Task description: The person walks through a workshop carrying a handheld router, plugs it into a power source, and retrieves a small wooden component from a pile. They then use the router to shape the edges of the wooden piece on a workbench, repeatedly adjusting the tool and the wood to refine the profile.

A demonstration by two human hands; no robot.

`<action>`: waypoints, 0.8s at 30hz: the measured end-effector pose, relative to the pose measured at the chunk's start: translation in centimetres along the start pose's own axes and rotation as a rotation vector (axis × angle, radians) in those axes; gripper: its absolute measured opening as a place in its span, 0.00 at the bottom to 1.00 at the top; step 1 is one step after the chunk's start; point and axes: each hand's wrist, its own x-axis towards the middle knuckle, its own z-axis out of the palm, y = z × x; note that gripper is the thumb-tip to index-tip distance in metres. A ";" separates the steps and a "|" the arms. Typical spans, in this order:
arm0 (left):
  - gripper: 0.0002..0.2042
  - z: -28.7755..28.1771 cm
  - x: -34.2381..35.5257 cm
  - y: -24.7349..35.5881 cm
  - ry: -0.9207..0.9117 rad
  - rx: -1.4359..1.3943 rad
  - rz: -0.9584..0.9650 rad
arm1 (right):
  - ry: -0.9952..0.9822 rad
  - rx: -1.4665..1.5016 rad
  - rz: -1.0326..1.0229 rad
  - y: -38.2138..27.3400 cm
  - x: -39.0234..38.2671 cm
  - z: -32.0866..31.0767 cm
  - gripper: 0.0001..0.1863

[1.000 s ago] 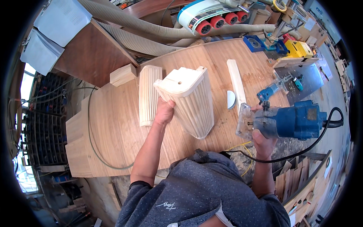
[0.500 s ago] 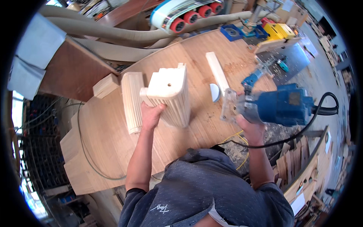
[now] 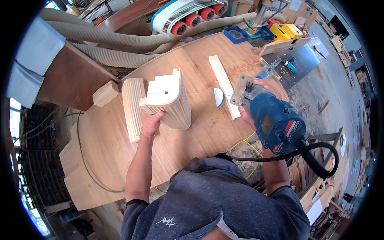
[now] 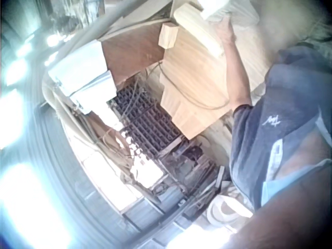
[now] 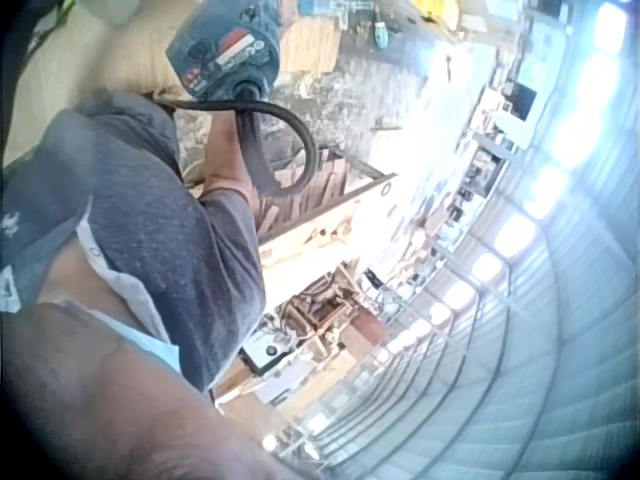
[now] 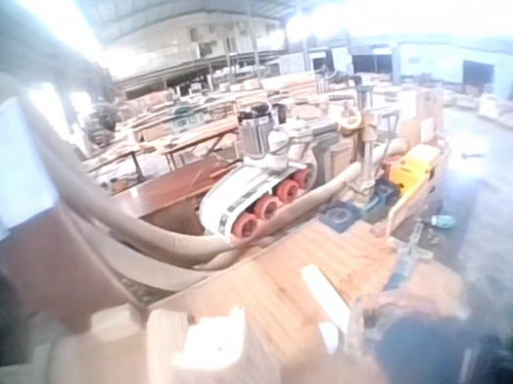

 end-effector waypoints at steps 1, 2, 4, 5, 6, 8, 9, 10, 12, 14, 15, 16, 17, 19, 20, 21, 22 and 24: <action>0.33 -0.3 -0.2 0.1 0.031 -0.042 0.019 | 0.026 0.016 -0.042 0.3 0.0 0.5 0.41; 0.32 -0.4 -0.6 0.5 0.016 -0.034 -0.001 | -0.013 -0.044 -0.065 0.6 0.0 0.3 0.42; 0.32 -1.3 -1.4 0.4 -0.055 0.102 -0.031 | -0.030 -0.159 -0.191 2.5 0.1 -0.2 0.44; 0.32 -1.5 -1.7 0.5 -0.092 0.167 -0.048 | -0.005 -0.218 -0.292 3.9 0.3 -0.2 0.45; 0.30 -1.5 -1.9 0.6 -0.146 0.185 -0.080 | 0.034 -0.189 -0.323 4.6 0.0 0.2 0.44; 0.28 -1.2 -2.1 0.9 -0.156 0.195 -0.096 | 0.119 -0.048 -0.311 3.9 -0.2 1.9 0.42; 0.27 -1.0 -2.2 1.3 -0.162 0.199 -0.104 | 0.166 0.066 -0.267 3.3 -0.3 2.5 0.40; 0.28 -0.8 -2.5 1.7 -0.136 0.209 -0.099 | 0.156 0.066 -0.277 3.0 -0.3 2.6 0.39; 0.29 -1.7 -2.9 1.3 -0.066 0.230 -0.111 | 0.141 0.064 -0.296 2.4 -0.2 2.7 0.37; 0.30 -1.1 -3.3 2.8 -0.019 0.367 -0.040 | 0.101 0.041 -0.343 3.6 -0.3 2.2 0.35; 0.30 -0.6 -3.8 3.4 0.065 0.449 0.006 | 0.083 0.029 -0.365 4.1 -0.3 2.0 0.34; 0.30 -0.2 -4.4 3.7 0.150 0.532 0.052 | 0.070 0.023 -0.386 4.1 -0.3 2.0 0.34; 0.30 0.3 -5.0 4.0 0.228 0.610 0.101 | 0.060 0.008 -0.408 4.2 -0.3 1.8 0.33; 0.32 0.6 -8.6 4.8 0.293 0.742 0.134 | 0.047 -0.022 -0.457 4.3 -0.2 1.5 0.32; 0.32 1.3 -9.4 5.7 0.204 0.669 0.073 | 0.040 -0.035 -0.476 4.1 -0.2 1.6 0.32; 0.32 1.9 -9.8 6.6 0.118 0.598 0.014 | 0.034 -0.049 -0.495 3.9 -0.3 1.8 0.32; 0.31 3.6 -10.3 7.9 -0.066 0.377 -0.127 | 0.018 -0.047 -0.504 3.3 0.2 1.9 0.32; 0.33 7.3 -10.4 7.3 -0.342 -0.087 -0.367 | 0.003 -0.055 -0.563 2.7 0.7 2.4 0.32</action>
